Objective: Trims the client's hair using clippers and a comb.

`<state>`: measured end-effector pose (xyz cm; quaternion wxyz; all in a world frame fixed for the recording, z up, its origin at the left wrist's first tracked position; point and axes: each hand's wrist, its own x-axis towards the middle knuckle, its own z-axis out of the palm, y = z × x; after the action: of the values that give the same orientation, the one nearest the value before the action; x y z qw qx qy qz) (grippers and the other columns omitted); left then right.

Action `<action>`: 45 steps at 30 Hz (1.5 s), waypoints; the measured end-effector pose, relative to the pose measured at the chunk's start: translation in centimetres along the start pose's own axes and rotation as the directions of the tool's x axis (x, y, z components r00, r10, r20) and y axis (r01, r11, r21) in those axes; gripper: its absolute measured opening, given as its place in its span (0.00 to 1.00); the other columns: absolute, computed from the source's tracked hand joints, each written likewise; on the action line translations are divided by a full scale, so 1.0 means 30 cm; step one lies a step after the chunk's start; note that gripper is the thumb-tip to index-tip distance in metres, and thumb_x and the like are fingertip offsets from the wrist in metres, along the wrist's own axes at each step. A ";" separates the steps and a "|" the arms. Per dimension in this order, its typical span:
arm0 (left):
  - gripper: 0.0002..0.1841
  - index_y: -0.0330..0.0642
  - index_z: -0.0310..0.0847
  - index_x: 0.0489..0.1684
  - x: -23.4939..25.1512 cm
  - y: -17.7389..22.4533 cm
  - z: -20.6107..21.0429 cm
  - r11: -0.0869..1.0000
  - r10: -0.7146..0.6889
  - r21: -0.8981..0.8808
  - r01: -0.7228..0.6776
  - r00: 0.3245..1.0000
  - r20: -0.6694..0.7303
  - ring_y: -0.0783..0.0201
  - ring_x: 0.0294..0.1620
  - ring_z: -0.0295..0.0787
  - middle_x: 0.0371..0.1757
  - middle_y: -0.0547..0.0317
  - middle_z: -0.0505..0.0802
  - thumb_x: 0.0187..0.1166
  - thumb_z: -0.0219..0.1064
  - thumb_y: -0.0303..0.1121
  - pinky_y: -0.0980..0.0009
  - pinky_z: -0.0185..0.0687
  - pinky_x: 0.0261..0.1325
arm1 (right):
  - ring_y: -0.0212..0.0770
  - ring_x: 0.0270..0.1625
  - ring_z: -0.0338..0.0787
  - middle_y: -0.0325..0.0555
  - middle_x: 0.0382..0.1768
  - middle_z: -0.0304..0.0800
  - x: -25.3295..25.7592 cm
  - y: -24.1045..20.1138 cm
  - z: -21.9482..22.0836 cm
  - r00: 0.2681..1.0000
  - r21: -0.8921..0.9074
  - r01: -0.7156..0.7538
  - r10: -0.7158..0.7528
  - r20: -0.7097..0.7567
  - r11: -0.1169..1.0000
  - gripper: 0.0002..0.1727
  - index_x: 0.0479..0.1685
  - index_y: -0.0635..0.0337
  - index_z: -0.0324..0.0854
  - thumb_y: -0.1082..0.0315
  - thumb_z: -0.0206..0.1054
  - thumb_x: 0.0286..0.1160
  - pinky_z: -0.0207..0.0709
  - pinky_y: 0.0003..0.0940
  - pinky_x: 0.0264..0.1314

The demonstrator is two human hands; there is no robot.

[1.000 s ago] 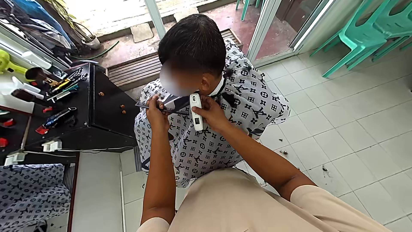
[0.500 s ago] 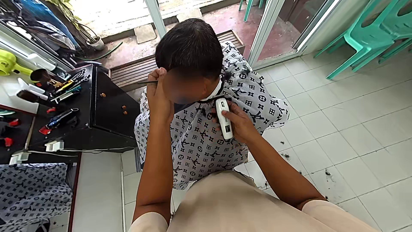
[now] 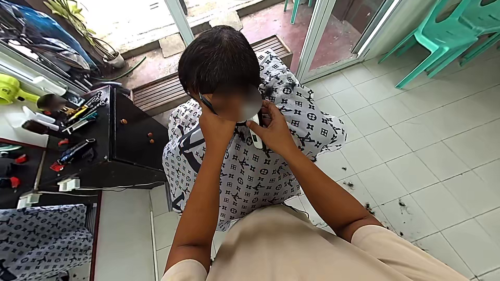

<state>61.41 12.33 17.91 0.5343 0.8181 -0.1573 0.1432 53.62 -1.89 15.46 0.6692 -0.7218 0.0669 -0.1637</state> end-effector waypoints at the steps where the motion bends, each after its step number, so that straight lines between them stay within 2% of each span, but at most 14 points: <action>1: 0.22 0.42 0.72 0.52 -0.002 -0.002 -0.001 1.000 -0.005 -0.003 0.005 1.000 -0.001 0.79 0.24 0.71 0.27 0.72 0.77 0.70 0.79 0.40 0.80 0.70 0.31 | 0.40 0.53 0.94 0.57 0.66 0.84 0.001 0.003 0.001 1.000 -0.016 0.001 -0.001 -0.003 1.000 0.38 0.80 0.68 0.64 0.68 0.77 0.71 0.90 0.34 0.56; 6: 0.21 0.42 0.72 0.50 -0.006 -0.013 -0.006 1.000 -0.006 -0.029 0.006 1.000 -0.007 0.79 0.23 0.72 0.26 0.73 0.76 0.70 0.78 0.38 0.81 0.70 0.31 | 0.41 0.54 0.93 0.57 0.68 0.83 0.007 0.005 0.004 1.000 -0.065 -0.020 0.019 -0.014 0.998 0.39 0.81 0.67 0.64 0.66 0.78 0.71 0.89 0.36 0.57; 12: 0.21 0.42 0.72 0.50 -0.008 -0.019 -0.013 0.999 -0.032 -0.036 0.032 0.999 -0.008 0.79 0.24 0.71 0.27 0.72 0.77 0.69 0.79 0.37 0.81 0.69 0.31 | 0.38 0.50 0.93 0.58 0.69 0.81 0.009 -0.012 0.017 1.000 -0.097 0.008 -0.010 -0.012 0.995 0.39 0.81 0.67 0.65 0.66 0.78 0.71 0.89 0.32 0.53; 15: 0.20 0.42 0.73 0.51 -0.008 -0.023 -0.018 0.999 -0.038 -0.031 0.038 0.999 -0.011 0.80 0.23 0.71 0.26 0.72 0.77 0.69 0.78 0.37 0.81 0.69 0.31 | 0.40 0.49 0.93 0.59 0.68 0.82 0.011 -0.017 0.024 0.999 -0.147 0.029 -0.032 -0.018 0.989 0.39 0.81 0.68 0.66 0.65 0.79 0.70 0.89 0.35 0.52; 24: 0.21 0.42 0.73 0.49 -0.011 -0.053 -0.027 0.998 -0.042 -0.043 0.041 0.999 -0.021 0.79 0.24 0.71 0.27 0.72 0.77 0.68 0.80 0.38 0.81 0.70 0.32 | 0.44 0.59 0.91 0.60 0.73 0.79 0.015 -0.030 0.048 0.996 -0.230 0.087 -0.093 -0.012 0.969 0.40 0.82 0.68 0.66 0.64 0.79 0.70 0.87 0.37 0.62; 34: 0.20 0.42 0.73 0.47 -0.010 -0.077 -0.036 0.997 -0.063 -0.041 0.062 0.998 -0.020 0.80 0.22 0.71 0.25 0.73 0.77 0.70 0.80 0.40 0.81 0.69 0.31 | 0.45 0.57 0.91 0.59 0.72 0.80 0.022 -0.042 0.080 0.986 -0.334 0.155 -0.165 -0.002 0.930 0.39 0.81 0.67 0.69 0.63 0.79 0.70 0.87 0.38 0.61; 38: 0.20 0.42 0.73 0.47 -0.008 -0.081 -0.039 0.997 -0.066 -0.031 0.065 0.998 -0.011 0.79 0.22 0.70 0.24 0.72 0.76 0.71 0.79 0.40 0.81 0.69 0.30 | 0.48 0.62 0.89 0.61 0.71 0.81 0.024 -0.043 0.093 0.977 -0.417 0.194 -0.211 0.004 0.888 0.38 0.80 0.68 0.70 0.62 0.79 0.70 0.85 0.41 0.65; 41: 0.19 0.42 0.73 0.47 -0.006 -0.083 -0.041 0.998 -0.065 -0.028 0.064 0.998 -0.007 0.79 0.23 0.71 0.26 0.72 0.77 0.72 0.79 0.38 0.81 0.69 0.31 | 0.52 0.63 0.89 0.61 0.70 0.82 0.022 -0.051 0.100 0.970 -0.524 0.220 -0.243 0.025 0.823 0.37 0.81 0.67 0.71 0.61 0.78 0.72 0.84 0.47 0.64; 45: 0.19 0.41 0.73 0.46 -0.004 -0.086 -0.042 0.998 -0.050 -0.025 0.050 0.999 -0.004 0.78 0.23 0.71 0.26 0.71 0.77 0.72 0.79 0.39 0.79 0.70 0.31 | 0.55 0.61 0.89 0.61 0.67 0.83 0.000 -0.057 0.092 0.941 -0.623 0.290 -0.335 0.048 0.726 0.34 0.80 0.65 0.74 0.62 0.76 0.73 0.86 0.50 0.59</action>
<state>62.29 14.49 16.21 0.5483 0.8147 -0.1375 0.1298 54.32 0.88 17.00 0.3538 -0.8963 0.0171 -0.2669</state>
